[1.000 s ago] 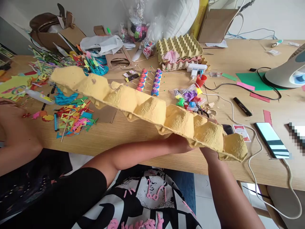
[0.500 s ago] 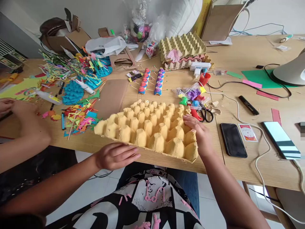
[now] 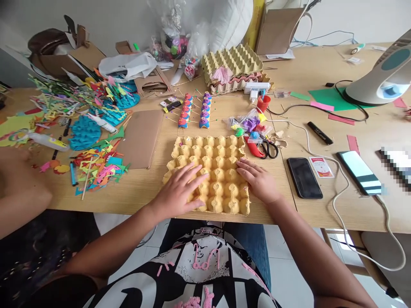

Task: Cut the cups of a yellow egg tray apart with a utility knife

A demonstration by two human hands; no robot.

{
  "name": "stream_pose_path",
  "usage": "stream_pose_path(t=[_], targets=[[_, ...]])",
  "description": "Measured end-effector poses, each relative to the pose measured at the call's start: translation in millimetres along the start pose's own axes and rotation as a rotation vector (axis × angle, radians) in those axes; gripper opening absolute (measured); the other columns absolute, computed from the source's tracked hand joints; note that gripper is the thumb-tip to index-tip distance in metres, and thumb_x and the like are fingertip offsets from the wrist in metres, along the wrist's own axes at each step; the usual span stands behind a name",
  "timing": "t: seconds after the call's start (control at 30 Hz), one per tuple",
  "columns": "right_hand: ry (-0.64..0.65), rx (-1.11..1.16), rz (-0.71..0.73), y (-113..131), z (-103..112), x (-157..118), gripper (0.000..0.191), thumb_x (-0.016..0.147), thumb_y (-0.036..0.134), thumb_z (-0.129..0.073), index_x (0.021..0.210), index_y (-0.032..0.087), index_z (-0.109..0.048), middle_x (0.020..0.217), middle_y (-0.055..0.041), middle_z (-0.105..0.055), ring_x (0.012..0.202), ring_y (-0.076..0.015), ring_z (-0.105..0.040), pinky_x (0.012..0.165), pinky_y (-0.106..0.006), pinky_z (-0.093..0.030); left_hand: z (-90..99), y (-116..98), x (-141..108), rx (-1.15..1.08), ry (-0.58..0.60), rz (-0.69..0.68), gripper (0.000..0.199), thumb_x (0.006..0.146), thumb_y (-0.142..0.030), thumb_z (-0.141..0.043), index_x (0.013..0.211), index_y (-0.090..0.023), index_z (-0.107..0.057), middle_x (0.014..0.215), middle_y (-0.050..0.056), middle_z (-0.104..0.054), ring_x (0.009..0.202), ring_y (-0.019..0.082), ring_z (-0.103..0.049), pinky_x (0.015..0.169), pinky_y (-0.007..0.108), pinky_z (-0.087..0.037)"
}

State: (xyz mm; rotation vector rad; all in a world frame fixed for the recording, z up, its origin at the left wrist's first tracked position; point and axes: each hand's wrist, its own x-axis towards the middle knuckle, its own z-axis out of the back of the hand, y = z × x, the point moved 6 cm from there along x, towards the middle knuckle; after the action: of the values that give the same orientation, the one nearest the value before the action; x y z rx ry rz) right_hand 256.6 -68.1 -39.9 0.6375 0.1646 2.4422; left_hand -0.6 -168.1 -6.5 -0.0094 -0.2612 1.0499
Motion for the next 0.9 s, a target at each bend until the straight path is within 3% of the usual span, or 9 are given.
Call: stream_pose_path(t=[0.07, 0.17, 0.33, 0.43, 0.67, 0.77, 0.9], targets=[[-0.009, -0.031, -0.055, -5.5, -0.7, -3.0, 0.042, 0.099, 0.014, -0.056, 0.137, 0.025, -0.071, 0.151, -0.009, -0.067, 0.146, -0.0289, -0.057, 0.115, -0.052, -0.057, -15.2, -6.2, 5.8, -0.023, 0.093, -0.008, 0.09, 0.091, -0.077, -0.064, 0.163, -0.027, -0.042, 0.174, 0.014, -0.036, 0.161, 0.042, -0.03, 0.129, 0.063, -0.031], [-0.083, -0.061, -0.152, -14.7, 6.0, -11.0, 0.039, 0.103, 0.022, -0.057, 0.139, 0.025, -0.07, 0.148, -0.0106, -0.069, 0.143, -0.0294, -0.061, 0.114, -0.053, -0.056, -26.7, -8.7, 6.6, -0.024, 0.155, 0.011, 0.089, 0.088, -0.077, -0.069, 0.159, -0.026, -0.049, 0.175, 0.014, -0.034, 0.161, 0.042, -0.031, 0.131, 0.064, -0.027], [-0.216, -0.069, -0.408, -32.6, 31.3, -38.9, 0.027, 0.101, 0.031, -0.061, 0.123, 0.027, -0.076, 0.132, -0.0113, -0.075, 0.119, -0.0304, -0.072, 0.102, -0.054, -0.061, -26.6, -7.6, 4.6, -0.02, 0.147, 0.01, 0.085, 0.089, -0.073, -0.071, 0.156, -0.024, -0.052, 0.175, 0.015, -0.035, 0.159, 0.04, -0.036, 0.132, 0.064, -0.027], [-0.224, -0.026, -0.553, -39.3, 38.7, -56.5, 0.022, 0.097, 0.038, -0.066, 0.111, 0.028, -0.079, 0.121, -0.0107, -0.075, 0.111, -0.0311, -0.072, 0.096, -0.055, -0.062, -24.9, -7.8, 3.8, -0.036, 0.131, -0.006, 0.082, 0.09, -0.071, -0.071, 0.155, -0.024, -0.051, 0.174, 0.015, -0.035, 0.159, 0.037, -0.037, 0.132, 0.064, -0.028], [-0.014, -0.001, -0.546, -35.0, 11.9, -46.7, 0.043, 0.089, 0.054, -0.075, 0.126, 0.031, -0.077, 0.124, -0.0123, -0.069, 0.117, -0.0349, -0.066, 0.104, -0.056, -0.056, -24.3, -8.7, 2.0, -0.044, 0.107, -0.016, 0.078, 0.094, -0.069, -0.068, 0.156, -0.026, -0.049, 0.174, 0.014, -0.036, 0.159, 0.036, -0.037, 0.131, 0.066, -0.029], [0.004, -0.015, -0.543, -38.6, 0.5, -33.7, 0.037, 0.09, 0.056, -0.074, 0.115, 0.029, -0.077, 0.118, -0.0123, -0.069, 0.114, -0.0345, -0.065, 0.102, -0.055, -0.056, -24.7, -9.4, 2.2, -0.036, 0.107, -0.013, 0.079, 0.093, -0.068, -0.07, 0.156, -0.026, -0.048, 0.175, 0.014, -0.035, 0.158, 0.036, -0.038, 0.131, 0.065, -0.029], [-0.042, -0.035, -0.568, -48.2, -0.4, -28.3, 0.022, 0.096, 0.046, -0.065, 0.102, 0.027, -0.075, 0.109, -0.0115, -0.069, 0.11, -0.0335, -0.065, 0.099, -0.054, -0.056, -25.0, -9.4, 2.1, -0.029, 0.11, -0.013, 0.08, 0.091, -0.068, -0.072, 0.154, -0.025, -0.049, 0.174, 0.015, -0.035, 0.158, 0.036, -0.039, 0.132, 0.064, -0.029]])
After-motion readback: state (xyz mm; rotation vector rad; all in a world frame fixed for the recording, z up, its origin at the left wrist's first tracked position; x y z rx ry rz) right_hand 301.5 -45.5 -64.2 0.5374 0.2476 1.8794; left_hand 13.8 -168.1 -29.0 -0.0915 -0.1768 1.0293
